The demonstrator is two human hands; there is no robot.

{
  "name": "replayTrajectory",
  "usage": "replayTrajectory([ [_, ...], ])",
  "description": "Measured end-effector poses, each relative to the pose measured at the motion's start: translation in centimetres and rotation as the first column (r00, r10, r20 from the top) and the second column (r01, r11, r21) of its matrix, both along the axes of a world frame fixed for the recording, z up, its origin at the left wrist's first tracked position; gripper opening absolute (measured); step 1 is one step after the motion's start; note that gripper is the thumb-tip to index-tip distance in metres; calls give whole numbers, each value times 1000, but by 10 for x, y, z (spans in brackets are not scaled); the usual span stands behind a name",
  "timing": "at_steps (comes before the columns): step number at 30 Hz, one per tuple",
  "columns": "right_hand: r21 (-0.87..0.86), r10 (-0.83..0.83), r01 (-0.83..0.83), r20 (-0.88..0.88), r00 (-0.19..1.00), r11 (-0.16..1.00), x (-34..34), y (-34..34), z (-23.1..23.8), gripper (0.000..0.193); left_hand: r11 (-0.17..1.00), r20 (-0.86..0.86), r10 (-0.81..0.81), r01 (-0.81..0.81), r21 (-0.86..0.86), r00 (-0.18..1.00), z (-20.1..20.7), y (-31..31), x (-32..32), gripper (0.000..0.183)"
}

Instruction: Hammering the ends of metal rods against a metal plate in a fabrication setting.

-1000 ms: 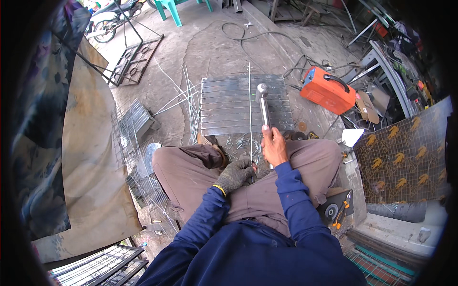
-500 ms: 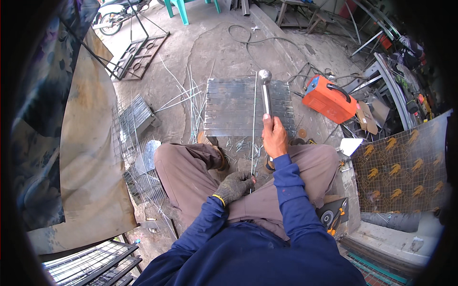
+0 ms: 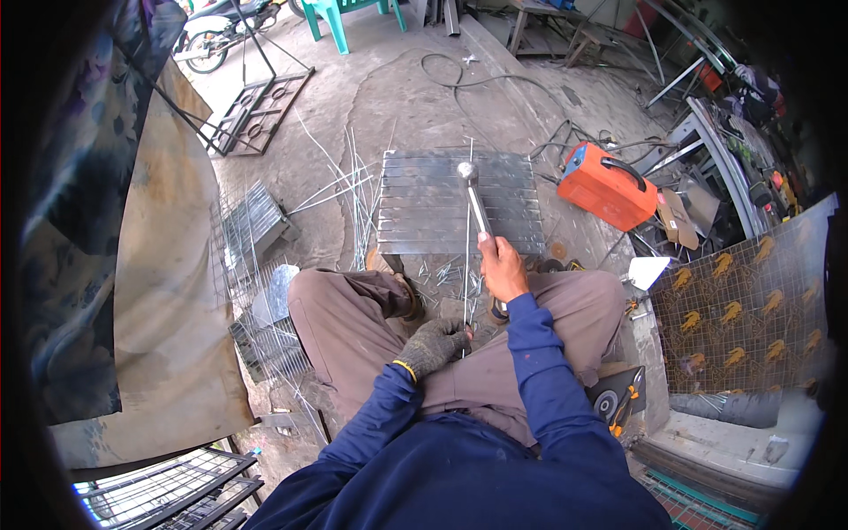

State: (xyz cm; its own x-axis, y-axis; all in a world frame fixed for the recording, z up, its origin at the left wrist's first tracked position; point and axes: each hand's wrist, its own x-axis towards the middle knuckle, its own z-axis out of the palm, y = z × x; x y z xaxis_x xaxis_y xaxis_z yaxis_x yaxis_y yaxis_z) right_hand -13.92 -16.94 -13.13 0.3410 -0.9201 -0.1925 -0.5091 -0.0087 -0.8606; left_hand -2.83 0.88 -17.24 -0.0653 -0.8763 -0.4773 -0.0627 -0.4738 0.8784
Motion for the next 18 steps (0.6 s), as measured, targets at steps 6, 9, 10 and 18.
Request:
replayTrajectory([
  [6,-373,-132,99,-64,989,923,-23,25,-51,53,996,-28,84,-84,-5,996,19,-9,1,27],
  [9,296,-231,198,82,969,935,-19,36,2,54,995,-36,95,-94,29,995,18,-9,10,30],
  [10,339,-279,211,167,946,917,-22,31,-4,53,995,-110,103,-104,2,989,12,-10,12,30],
  [18,264,-189,166,64,980,950,-29,27,-19,52,987,-153,155,-146,66,976,22,-23,10,27],
])
